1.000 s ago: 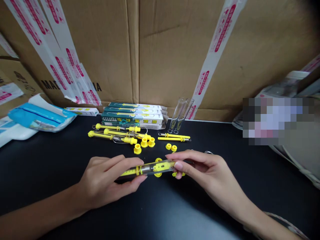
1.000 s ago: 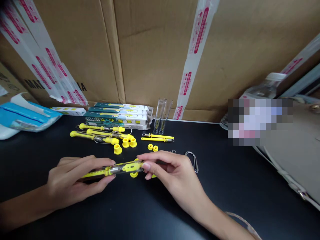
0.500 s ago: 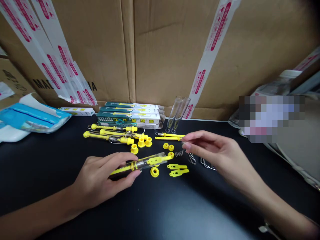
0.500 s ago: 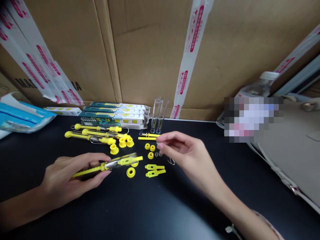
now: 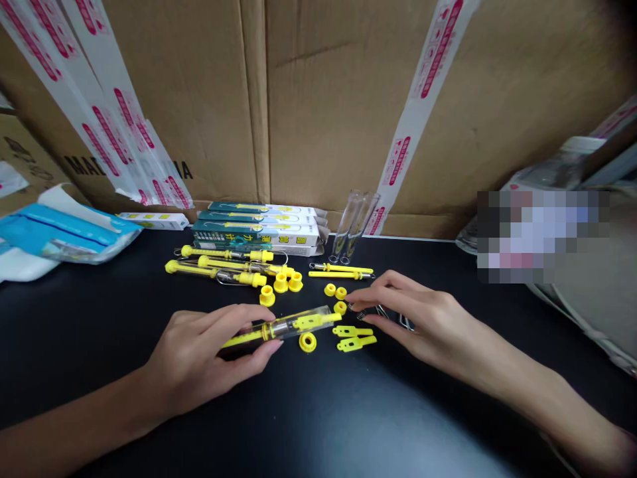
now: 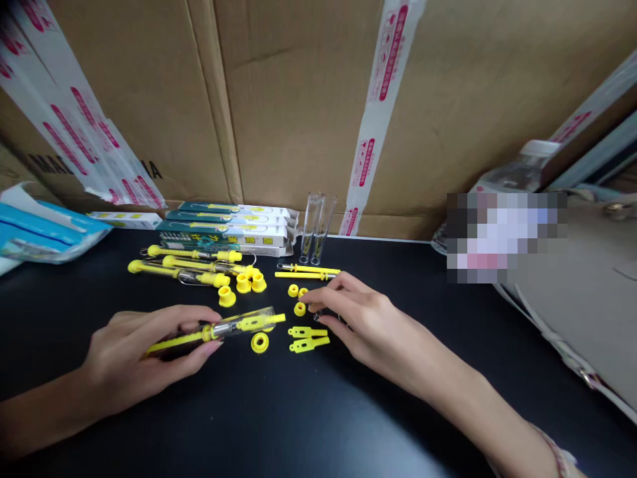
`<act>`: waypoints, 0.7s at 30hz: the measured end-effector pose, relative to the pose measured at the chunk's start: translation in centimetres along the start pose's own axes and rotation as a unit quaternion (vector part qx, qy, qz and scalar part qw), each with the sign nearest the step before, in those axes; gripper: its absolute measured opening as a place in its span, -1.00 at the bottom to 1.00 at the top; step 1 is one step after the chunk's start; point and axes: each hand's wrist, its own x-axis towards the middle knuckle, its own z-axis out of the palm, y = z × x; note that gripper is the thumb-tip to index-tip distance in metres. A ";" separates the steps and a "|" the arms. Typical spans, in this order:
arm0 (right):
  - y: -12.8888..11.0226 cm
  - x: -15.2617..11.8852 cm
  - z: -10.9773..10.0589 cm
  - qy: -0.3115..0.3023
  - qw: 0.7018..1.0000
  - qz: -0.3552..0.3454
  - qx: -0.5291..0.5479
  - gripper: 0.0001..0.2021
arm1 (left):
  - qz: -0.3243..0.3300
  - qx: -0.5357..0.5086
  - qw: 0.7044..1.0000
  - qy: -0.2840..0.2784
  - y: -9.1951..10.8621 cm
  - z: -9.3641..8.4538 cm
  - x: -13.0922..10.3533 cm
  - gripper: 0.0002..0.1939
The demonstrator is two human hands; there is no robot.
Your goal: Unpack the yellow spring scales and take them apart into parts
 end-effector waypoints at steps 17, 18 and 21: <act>0.2 0.3 0.2 -0.021 0.997 -0.060 -0.041 -0.75 | 0.044 -0.046 0.998 -0.008 0.0 -0.1 0.0 -0.90; 0.2 0.3 0.2 -0.019 0.996 -0.064 -0.057 -0.78 | 0.042 -0.045 0.998 -0.008 0.0 -0.1 0.0 -0.91; 0.2 0.5 0.1 -0.023 0.994 -0.059 -0.093 -0.82 | 0.042 -0.044 0.998 -0.007 0.0 -0.1 0.0 -0.91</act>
